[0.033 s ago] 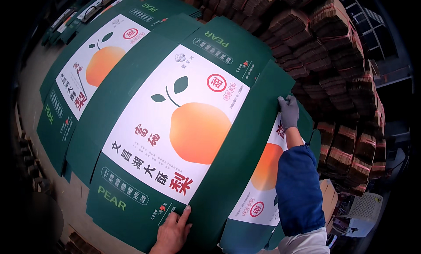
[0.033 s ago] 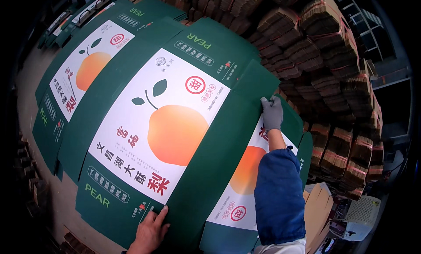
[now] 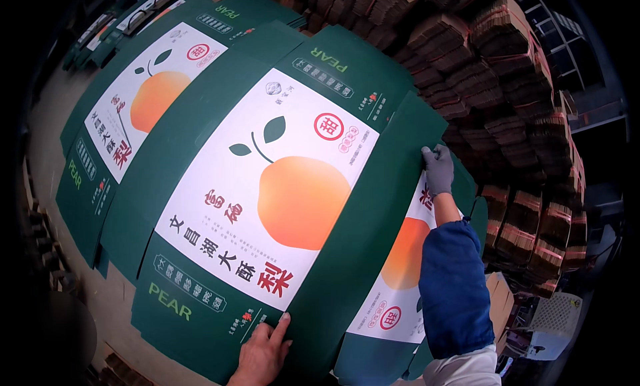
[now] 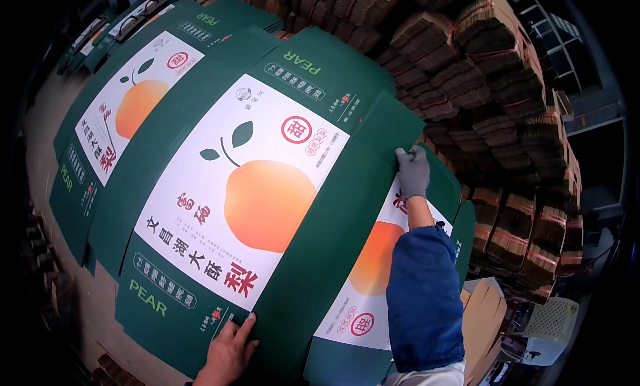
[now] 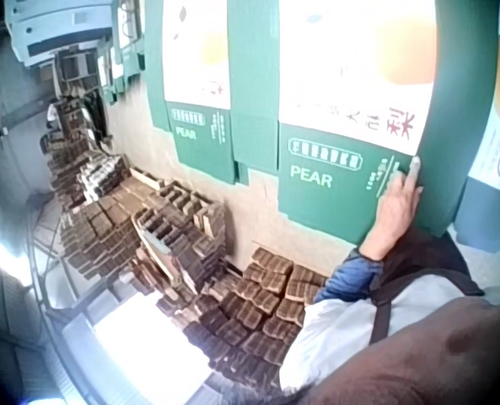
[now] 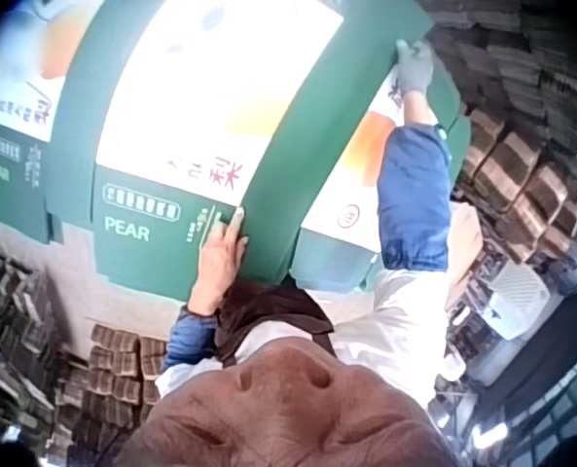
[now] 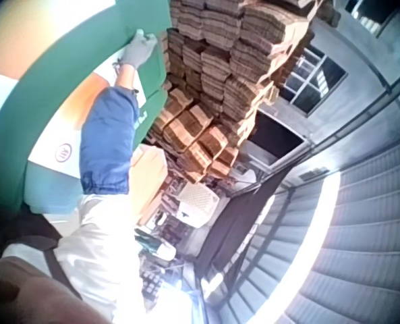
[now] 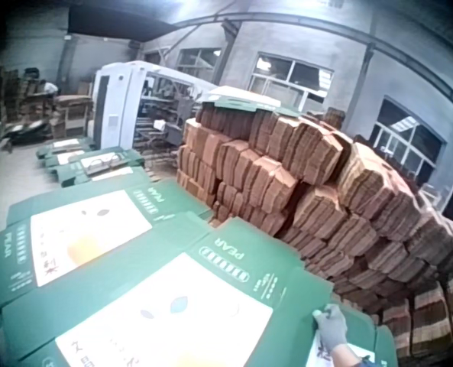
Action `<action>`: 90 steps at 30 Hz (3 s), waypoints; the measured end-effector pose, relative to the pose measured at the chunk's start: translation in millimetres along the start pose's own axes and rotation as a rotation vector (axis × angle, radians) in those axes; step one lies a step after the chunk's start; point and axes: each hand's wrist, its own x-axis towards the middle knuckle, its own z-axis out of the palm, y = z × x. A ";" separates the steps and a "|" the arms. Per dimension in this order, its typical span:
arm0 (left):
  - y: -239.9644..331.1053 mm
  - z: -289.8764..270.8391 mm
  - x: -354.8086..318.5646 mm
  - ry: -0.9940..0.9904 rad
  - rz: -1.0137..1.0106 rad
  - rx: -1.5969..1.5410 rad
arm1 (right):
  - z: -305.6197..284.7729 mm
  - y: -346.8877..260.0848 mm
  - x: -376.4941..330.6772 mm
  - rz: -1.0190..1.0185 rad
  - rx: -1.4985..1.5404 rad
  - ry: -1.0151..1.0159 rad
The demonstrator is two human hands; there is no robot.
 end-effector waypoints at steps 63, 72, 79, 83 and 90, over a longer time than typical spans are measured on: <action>-111.3 -102.4 -25.4 0.667 0.011 -0.058 | 25.6 -188.5 -315.9 -0.821 -0.506 -0.564; -397.5 -275.0 -33.6 1.114 -0.805 -0.430 | 35.9 -198.4 -323.5 -0.807 -0.498 -0.628; -434.2 -299.2 -26.3 1.097 -0.790 -0.644 | 35.7 -197.2 -318.4 -0.830 -0.537 -0.597; -411.5 -368.4 -36.9 1.044 -0.706 -0.825 | 37.8 -189.5 -318.0 -0.846 -0.510 -0.554; -443.2 -434.7 -22.6 1.174 -0.640 -0.690 | 34.2 -204.2 -322.5 -0.844 -0.555 -0.580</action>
